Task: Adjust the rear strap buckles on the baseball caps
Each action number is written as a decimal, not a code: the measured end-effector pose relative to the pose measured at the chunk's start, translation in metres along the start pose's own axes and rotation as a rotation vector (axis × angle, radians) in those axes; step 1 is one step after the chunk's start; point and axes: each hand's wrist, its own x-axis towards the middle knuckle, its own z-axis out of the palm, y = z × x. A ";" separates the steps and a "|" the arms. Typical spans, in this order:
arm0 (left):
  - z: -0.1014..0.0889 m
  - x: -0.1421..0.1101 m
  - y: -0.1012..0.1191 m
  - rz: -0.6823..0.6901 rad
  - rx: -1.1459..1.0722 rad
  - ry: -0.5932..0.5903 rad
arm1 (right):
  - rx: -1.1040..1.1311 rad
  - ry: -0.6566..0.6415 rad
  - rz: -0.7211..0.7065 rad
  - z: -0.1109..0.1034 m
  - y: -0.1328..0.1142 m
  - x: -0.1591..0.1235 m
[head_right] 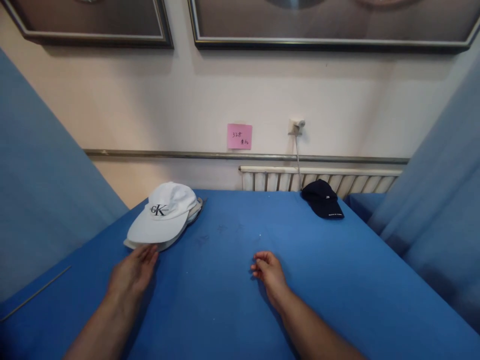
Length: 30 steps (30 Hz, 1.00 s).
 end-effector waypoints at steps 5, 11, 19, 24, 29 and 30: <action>0.018 0.007 -0.004 -0.225 0.022 -0.111 | 0.022 -0.065 0.033 0.000 -0.008 -0.005; 0.043 0.016 -0.007 -0.073 0.029 -0.130 | 0.008 -0.154 0.061 -0.002 -0.014 -0.006; 0.081 -0.008 -0.003 0.158 -0.036 -0.307 | -0.008 -0.094 0.009 -0.003 -0.013 0.005; 0.108 -0.029 -0.019 -0.025 -0.150 -0.510 | 0.081 0.103 -0.083 -0.028 -0.033 0.030; 0.127 -0.031 -0.058 -0.245 -0.052 -0.564 | 0.244 0.071 0.014 -0.056 -0.065 0.040; 0.129 -0.030 -0.066 -0.277 -0.034 -0.568 | 0.274 0.031 0.056 -0.059 -0.070 0.040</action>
